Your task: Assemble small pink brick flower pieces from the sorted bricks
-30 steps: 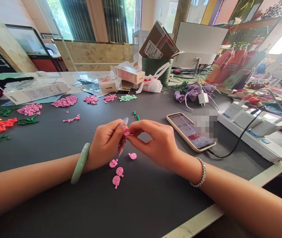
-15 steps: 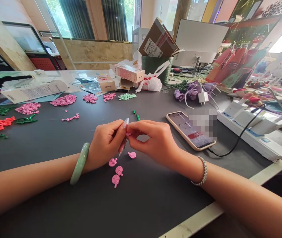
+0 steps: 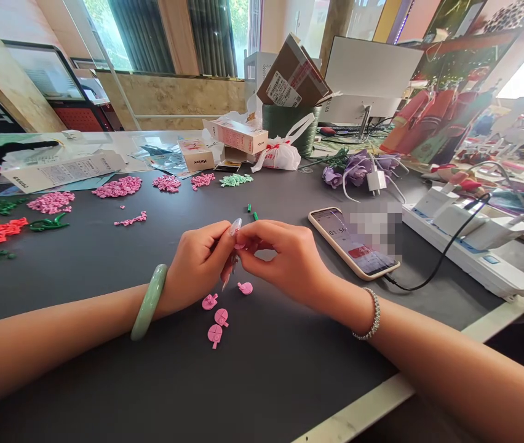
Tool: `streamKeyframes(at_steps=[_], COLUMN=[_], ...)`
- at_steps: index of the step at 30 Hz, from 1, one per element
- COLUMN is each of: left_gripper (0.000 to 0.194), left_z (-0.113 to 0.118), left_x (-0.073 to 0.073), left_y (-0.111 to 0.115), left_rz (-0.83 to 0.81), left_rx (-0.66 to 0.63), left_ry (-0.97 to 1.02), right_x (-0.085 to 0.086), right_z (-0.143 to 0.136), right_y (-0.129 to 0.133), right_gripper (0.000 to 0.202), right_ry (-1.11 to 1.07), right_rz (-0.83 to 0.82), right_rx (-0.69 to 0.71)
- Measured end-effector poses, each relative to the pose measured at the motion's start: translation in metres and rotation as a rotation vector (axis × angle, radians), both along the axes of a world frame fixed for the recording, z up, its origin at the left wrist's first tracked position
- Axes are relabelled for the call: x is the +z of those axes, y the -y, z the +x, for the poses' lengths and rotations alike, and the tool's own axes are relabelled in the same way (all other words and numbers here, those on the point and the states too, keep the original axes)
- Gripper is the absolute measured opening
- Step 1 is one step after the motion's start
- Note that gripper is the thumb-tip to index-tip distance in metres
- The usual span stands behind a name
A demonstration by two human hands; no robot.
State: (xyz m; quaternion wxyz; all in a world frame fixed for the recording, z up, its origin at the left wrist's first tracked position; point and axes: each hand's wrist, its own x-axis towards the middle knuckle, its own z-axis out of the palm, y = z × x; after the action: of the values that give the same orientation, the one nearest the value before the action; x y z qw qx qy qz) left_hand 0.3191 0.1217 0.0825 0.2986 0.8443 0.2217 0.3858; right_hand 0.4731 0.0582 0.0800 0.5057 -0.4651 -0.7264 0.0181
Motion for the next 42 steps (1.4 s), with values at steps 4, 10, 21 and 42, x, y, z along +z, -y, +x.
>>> streamKeyframes(at_steps=[4, 10, 21, 42], left_gripper=[0.042, 0.041, 0.039, 0.042], left_z=[0.000, 0.000, 0.002, 0.001], left_x=[0.000, 0.001, 0.001, -0.005], left_y=[-0.001, -0.002, -0.006, -0.013], left_rz=[-0.037, -0.075, -0.224, -0.141], left_rx=[-0.018, -0.022, -0.138, -0.230], left_ry=[0.012, 0.029, 0.006, 0.078], right_x=[-0.001, -0.001, 0.003, 0.008], right_z=[0.000, 0.003, 0.007, -0.002], right_y=[-0.002, -0.003, -0.001, 0.002], right_gripper=[0.007, 0.009, 0.008, 0.018], right_ry=[-0.145, -0.201, -0.056, -0.398], right_rz=[-0.036, -0.088, -0.109, -0.218], right_rx=[0.082, 0.120, 0.026, 0.100])
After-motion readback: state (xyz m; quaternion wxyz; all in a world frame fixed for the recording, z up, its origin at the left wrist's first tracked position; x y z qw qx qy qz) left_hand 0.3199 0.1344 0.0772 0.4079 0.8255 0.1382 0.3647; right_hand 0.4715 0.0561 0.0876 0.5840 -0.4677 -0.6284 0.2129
